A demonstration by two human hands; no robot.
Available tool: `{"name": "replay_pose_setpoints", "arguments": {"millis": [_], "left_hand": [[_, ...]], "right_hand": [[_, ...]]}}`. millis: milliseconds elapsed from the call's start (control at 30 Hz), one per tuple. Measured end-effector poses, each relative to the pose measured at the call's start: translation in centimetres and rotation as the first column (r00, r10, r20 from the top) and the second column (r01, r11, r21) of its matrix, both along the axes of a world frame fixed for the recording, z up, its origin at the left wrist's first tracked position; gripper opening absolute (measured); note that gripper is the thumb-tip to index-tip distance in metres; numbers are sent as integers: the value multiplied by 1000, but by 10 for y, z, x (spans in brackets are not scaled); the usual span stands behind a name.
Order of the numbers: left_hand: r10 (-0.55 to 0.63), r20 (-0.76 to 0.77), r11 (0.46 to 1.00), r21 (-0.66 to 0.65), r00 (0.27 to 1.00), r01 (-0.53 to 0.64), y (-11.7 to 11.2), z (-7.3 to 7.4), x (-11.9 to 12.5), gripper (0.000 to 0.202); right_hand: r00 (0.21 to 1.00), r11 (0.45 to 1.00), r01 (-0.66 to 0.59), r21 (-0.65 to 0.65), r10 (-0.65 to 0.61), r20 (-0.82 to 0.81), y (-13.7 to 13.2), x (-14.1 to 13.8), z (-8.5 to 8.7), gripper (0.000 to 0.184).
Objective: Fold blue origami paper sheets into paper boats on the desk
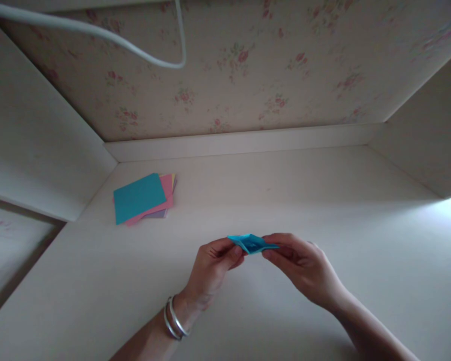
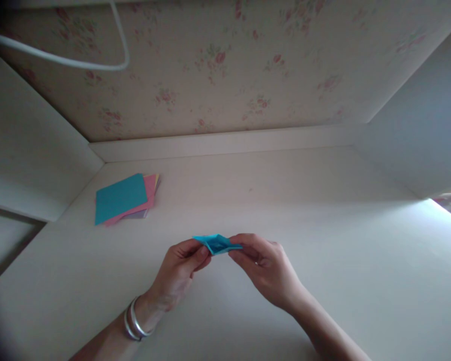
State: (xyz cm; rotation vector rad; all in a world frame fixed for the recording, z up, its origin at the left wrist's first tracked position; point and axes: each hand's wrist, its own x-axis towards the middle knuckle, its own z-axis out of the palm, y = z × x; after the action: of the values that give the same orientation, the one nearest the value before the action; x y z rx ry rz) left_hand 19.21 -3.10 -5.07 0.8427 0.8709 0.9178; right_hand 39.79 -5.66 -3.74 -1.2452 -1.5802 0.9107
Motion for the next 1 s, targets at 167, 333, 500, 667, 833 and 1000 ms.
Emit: {"name": "replay_pose_setpoints", "arguments": {"millis": [167, 333, 500, 667, 833, 1000], "left_hand": [[82, 113, 984, -164, 990, -63, 0, 6, 3, 23], [180, 150, 933, -340, 972, -120, -1, 9, 4, 36], [218, 150, 907, -396, 964, -143, 2, 10, 2, 41], [196, 168, 910, -398, 966, -116, 0, 11, 0, 39], [103, 177, 946, -321, 979, -42, 1, 8, 0, 24], [50, 157, 954, -301, 986, -1, 3, 5, -1, 28]], "right_hand": [[989, 999, 34, 12, -32, -147, 0, -9, -8, 15], [992, 991, 74, 112, -62, -111, 1, -14, -9, 18], [993, 980, 109, 164, -99, -64, -1, -18, -7, 18], [991, 985, 106, 135, -94, -90, -1, -19, -6, 19], [989, 989, 104, 101, -92, -118, 0, -16, -7, 22], [995, 994, 83, 74, -79, -62, 1, -10, -5, 21]]}}
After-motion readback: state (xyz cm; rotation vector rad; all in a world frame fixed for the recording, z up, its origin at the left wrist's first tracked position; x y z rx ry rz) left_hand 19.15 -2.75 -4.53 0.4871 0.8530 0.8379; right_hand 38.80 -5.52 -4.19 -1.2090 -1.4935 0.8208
